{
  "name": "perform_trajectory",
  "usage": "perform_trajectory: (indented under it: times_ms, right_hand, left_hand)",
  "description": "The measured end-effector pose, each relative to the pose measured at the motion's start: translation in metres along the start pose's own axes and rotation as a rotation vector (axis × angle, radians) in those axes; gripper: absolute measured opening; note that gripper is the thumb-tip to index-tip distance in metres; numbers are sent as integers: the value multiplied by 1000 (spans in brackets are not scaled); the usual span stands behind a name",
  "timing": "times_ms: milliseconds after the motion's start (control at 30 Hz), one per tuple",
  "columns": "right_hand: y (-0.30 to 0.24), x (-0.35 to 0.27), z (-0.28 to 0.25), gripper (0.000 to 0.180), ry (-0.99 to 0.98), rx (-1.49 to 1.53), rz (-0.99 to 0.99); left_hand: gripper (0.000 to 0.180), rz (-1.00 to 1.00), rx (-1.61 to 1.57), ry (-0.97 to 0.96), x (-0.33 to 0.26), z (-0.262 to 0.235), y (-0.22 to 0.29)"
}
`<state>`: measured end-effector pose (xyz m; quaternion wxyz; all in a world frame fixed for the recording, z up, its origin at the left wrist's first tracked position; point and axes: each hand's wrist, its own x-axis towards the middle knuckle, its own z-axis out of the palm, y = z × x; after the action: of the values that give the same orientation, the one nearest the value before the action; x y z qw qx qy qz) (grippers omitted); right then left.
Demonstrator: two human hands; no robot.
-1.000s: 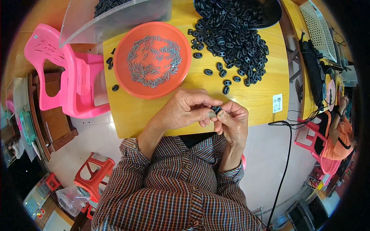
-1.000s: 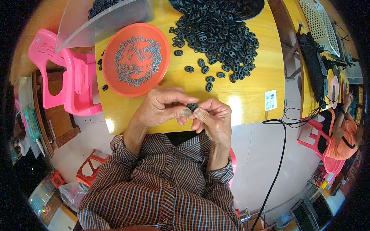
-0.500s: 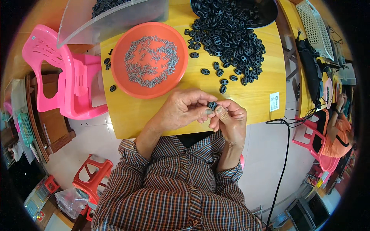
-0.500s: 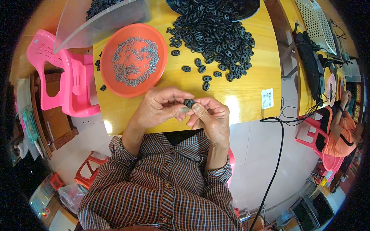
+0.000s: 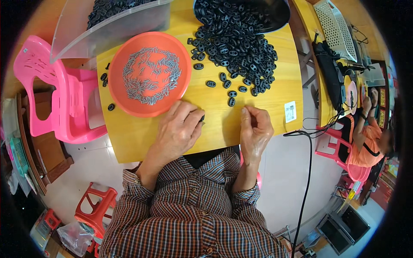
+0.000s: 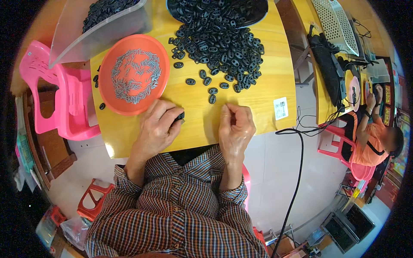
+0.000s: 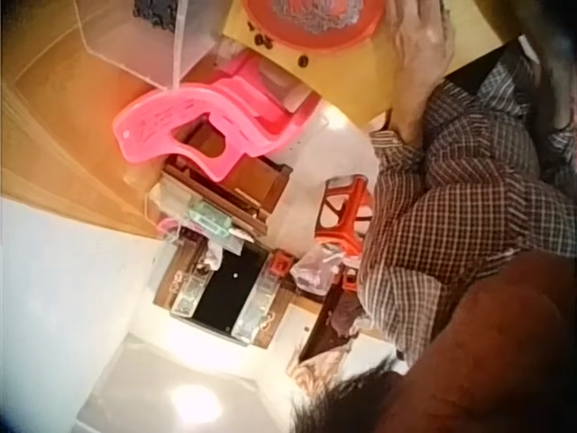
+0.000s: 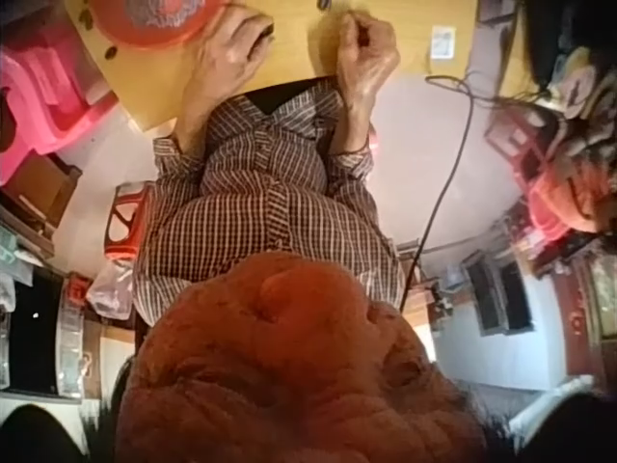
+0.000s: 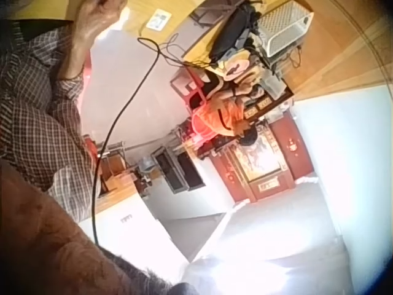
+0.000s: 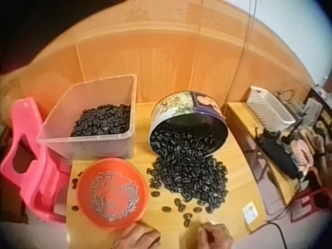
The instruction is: Manually inserting small metal springs into black plastic housing components on a workspace.
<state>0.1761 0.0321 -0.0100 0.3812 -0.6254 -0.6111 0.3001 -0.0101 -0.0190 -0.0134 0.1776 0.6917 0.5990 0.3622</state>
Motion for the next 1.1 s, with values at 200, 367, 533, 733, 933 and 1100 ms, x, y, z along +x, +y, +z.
perform_trajectory:
  times_ms: [200, 367, 533, 733, 933, 1100]
  right_hand:
    - [5, 11, 6, 11, 189, -151, -95]
    - [17, 19, 10, 16, 244, -390, -211]
    - [9, 16, 15, 13, 216, -384, -243]
    - [4, 22, 12, 21, 220, -325, -252]
    - [7, 38, 15, 34, 128, -564, -351]
    - [2, 28, 21, 31, 40, -555, -326]
  left_hand:
    - [28, -24, 42, -45, -2, -4, 1]
    - [28, -47, 56, -73, -2, -8, 5]
    - [28, -65, 63, -75, -2, -10, 7]
    - [30, -74, 62, -89, -1, -13, 7]
    - [31, -71, 59, -97, -2, -15, 6]
    - [31, -94, 7, -93, -1, -15, 9]
